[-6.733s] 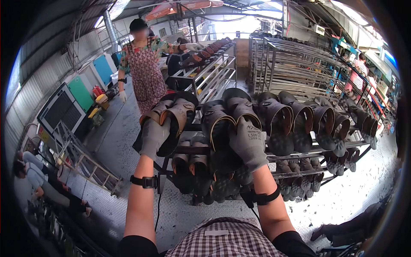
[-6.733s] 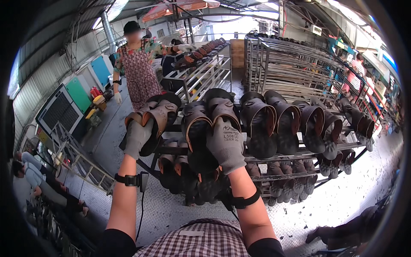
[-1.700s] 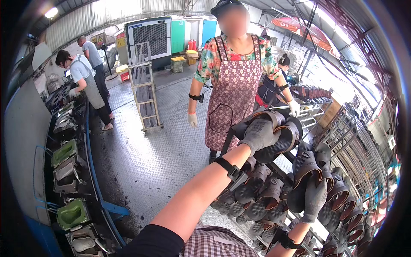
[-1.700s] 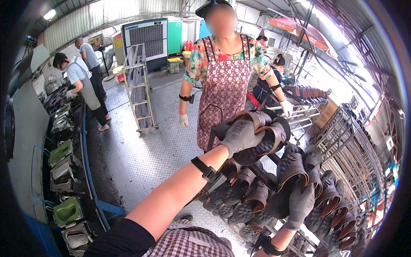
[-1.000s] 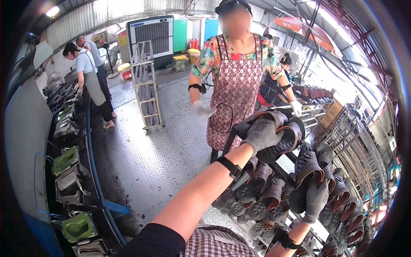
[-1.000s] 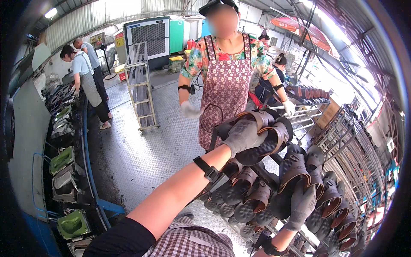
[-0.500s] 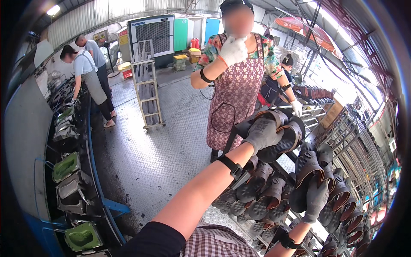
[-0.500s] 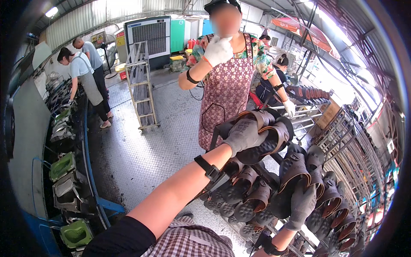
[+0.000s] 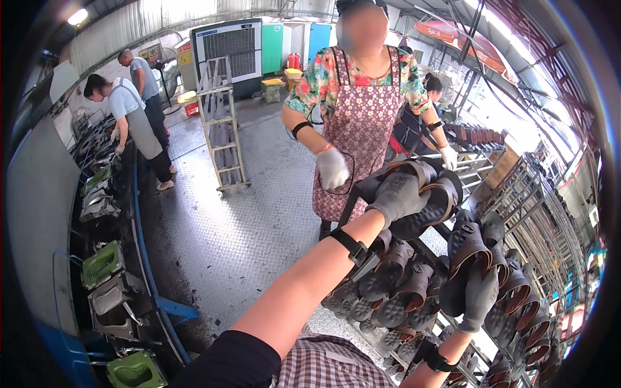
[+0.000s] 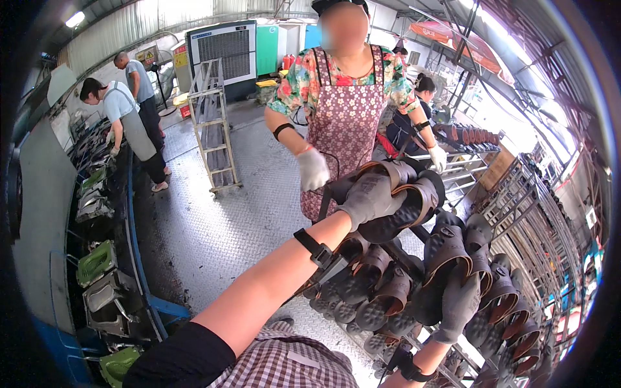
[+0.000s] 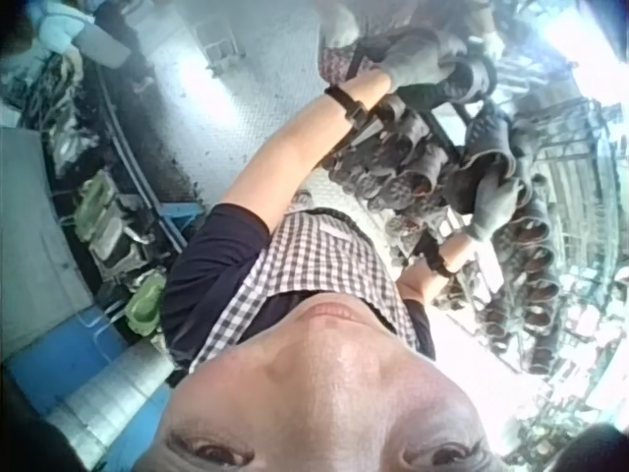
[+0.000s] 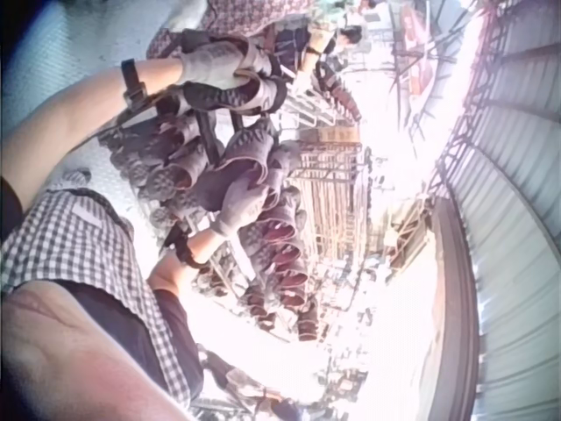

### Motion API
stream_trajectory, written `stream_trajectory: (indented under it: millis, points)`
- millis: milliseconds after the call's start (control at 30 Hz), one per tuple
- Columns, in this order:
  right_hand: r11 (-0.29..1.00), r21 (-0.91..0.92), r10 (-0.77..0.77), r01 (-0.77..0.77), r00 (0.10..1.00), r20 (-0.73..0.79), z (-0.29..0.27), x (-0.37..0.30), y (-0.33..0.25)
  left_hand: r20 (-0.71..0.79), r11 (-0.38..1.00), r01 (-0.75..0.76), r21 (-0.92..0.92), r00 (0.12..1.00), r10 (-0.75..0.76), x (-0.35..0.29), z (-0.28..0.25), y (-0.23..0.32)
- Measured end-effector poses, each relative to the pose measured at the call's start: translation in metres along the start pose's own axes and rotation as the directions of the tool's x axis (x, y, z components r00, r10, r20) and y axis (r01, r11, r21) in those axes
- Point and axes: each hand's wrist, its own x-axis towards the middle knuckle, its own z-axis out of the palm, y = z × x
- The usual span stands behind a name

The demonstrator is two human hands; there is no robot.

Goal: Placing sandal uppers onto sole molding machines and organizing them on a storage rack.

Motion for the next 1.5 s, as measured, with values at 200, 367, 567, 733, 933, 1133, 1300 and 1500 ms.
stream_trajectory:
  millis: [200, 367, 567, 733, 933, 1133, 1300, 1500]
  points:
    - [0.997, -0.054, -0.048, 0.047, 0.999, -0.011, -0.015, 0.003, 0.032, 0.153, 0.994, 0.080, -0.077, 0.986, -0.067, 0.009, -0.006, 0.046]
    - [0.999, -0.022, -0.046, 0.045, 0.998, -0.050, -0.007, -0.012, 0.021, 0.105, 0.995, -0.071, -0.065, 0.991, 0.078, -0.012, -0.012, 0.030]
    - [0.995, -0.013, -0.096, 0.095, 0.989, -0.112, -0.008, -0.015, 0.041, 0.093, 0.987, -0.102, -0.121, 0.989, 0.114, -0.017, -0.005, 0.047]
    - [0.995, -0.091, -0.052, 0.045, 0.995, -0.079, -0.009, -0.015, 0.037, 0.161, 0.995, -0.022, -0.094, 0.986, 0.037, -0.007, -0.003, 0.042]
    - [0.999, 0.039, -0.015, 0.014, 1.000, 0.022, -0.007, -0.013, 0.029, 0.155, 0.982, 0.154, 0.106, 0.973, -0.169, -0.019, -0.005, 0.036]
    - [0.999, -0.032, 0.015, -0.014, 0.999, 0.043, -0.011, -0.013, 0.030, 0.160, 0.997, 0.061, 0.052, 0.985, -0.068, -0.017, 0.006, 0.025]
    - [0.999, -0.028, -0.045, 0.045, 0.999, -0.015, -0.005, -0.014, 0.039, 0.198, 0.999, -0.022, -0.030, 0.980, 0.027, -0.015, 0.002, 0.026]
    - [1.000, -0.001, -0.025, 0.025, 1.000, 0.004, -0.007, -0.012, 0.034, 0.194, 0.997, -0.057, -0.052, 0.979, 0.066, -0.010, -0.012, 0.040]
